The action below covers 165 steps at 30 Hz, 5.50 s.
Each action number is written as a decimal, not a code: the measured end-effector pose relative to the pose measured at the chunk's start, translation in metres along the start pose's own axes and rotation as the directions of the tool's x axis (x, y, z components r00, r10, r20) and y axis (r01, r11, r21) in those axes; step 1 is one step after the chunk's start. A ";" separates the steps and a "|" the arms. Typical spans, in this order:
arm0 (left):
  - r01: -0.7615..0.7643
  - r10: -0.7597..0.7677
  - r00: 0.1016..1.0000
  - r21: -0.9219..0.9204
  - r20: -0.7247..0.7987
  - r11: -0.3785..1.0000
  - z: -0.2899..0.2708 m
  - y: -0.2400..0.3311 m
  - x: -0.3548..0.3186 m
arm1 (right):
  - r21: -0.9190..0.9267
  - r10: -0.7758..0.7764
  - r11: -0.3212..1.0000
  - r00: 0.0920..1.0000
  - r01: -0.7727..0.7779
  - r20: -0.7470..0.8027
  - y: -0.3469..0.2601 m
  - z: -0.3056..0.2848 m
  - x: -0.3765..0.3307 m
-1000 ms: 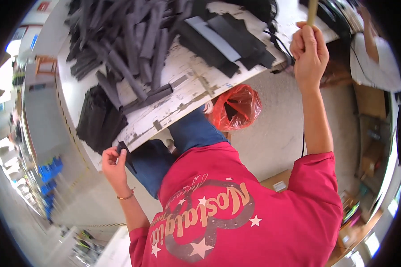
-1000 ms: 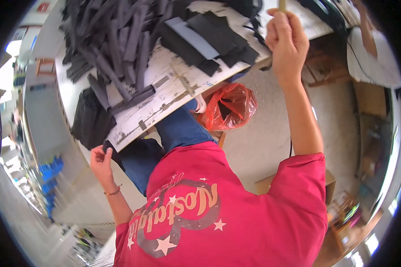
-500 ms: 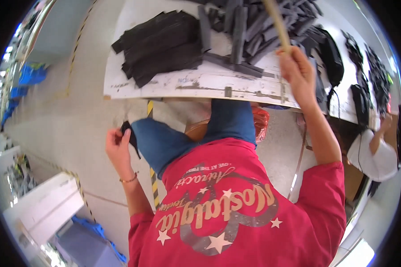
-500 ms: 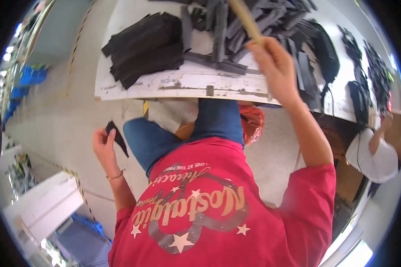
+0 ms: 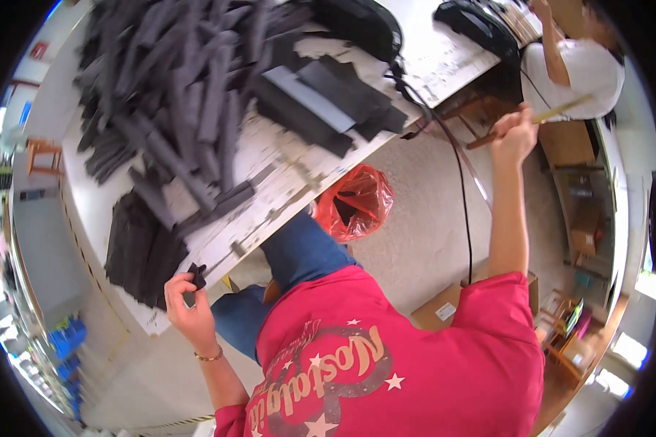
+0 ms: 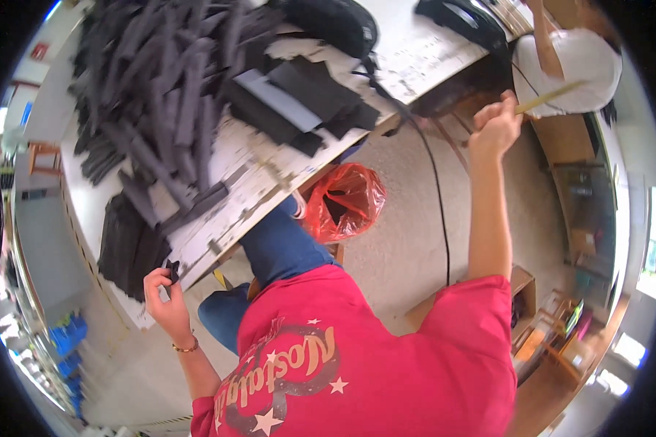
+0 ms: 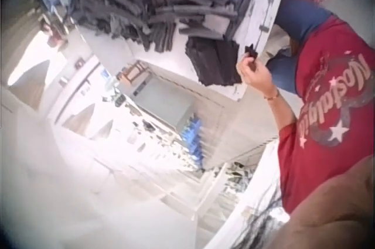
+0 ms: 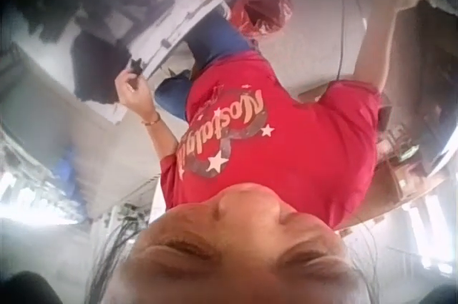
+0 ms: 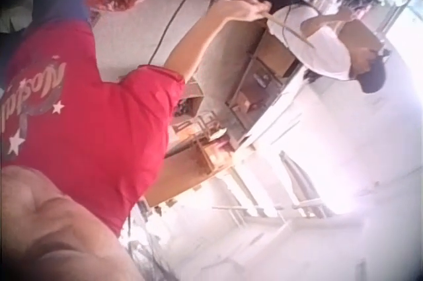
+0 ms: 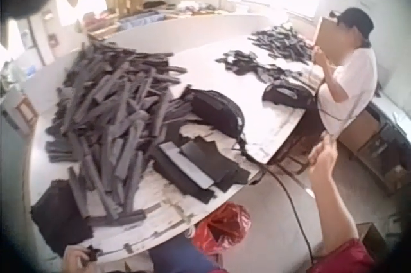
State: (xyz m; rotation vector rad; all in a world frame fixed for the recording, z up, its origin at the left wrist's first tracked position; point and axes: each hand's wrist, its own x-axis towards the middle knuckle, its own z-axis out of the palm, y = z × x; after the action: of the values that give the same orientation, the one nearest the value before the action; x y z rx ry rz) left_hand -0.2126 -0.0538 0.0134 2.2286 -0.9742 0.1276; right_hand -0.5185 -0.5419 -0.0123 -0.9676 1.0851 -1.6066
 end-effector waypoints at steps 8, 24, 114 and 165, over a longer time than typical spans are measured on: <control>0.025 -0.030 0.999 0.176 0.029 0.984 0.107 -0.010 0.008 | -0.377 0.927 0.336 0.374 -0.863 -0.029 0.217 -0.115 -0.108; 0.056 -0.034 0.995 0.253 -0.089 0.966 0.150 -0.023 0.003 | -0.172 0.962 0.063 0.014 -0.983 0.271 0.323 -0.067 -0.148; 0.186 -0.301 0.954 -0.748 -0.019 0.637 0.066 0.069 0.087 | -0.238 0.458 0.871 0.532 -0.430 0.713 -0.058 0.087 -0.109; 0.443 -0.340 0.853 -0.894 0.395 0.073 0.004 0.024 0.047 | -0.019 0.063 0.996 0.508 -0.092 0.859 -0.062 0.293 -0.328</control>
State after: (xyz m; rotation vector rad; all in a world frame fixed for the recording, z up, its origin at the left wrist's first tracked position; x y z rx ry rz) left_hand -0.1964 -0.0965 0.0397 1.1078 -0.1929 -0.7038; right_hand -0.1797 -0.2772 0.0998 -1.4473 0.3643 -0.8130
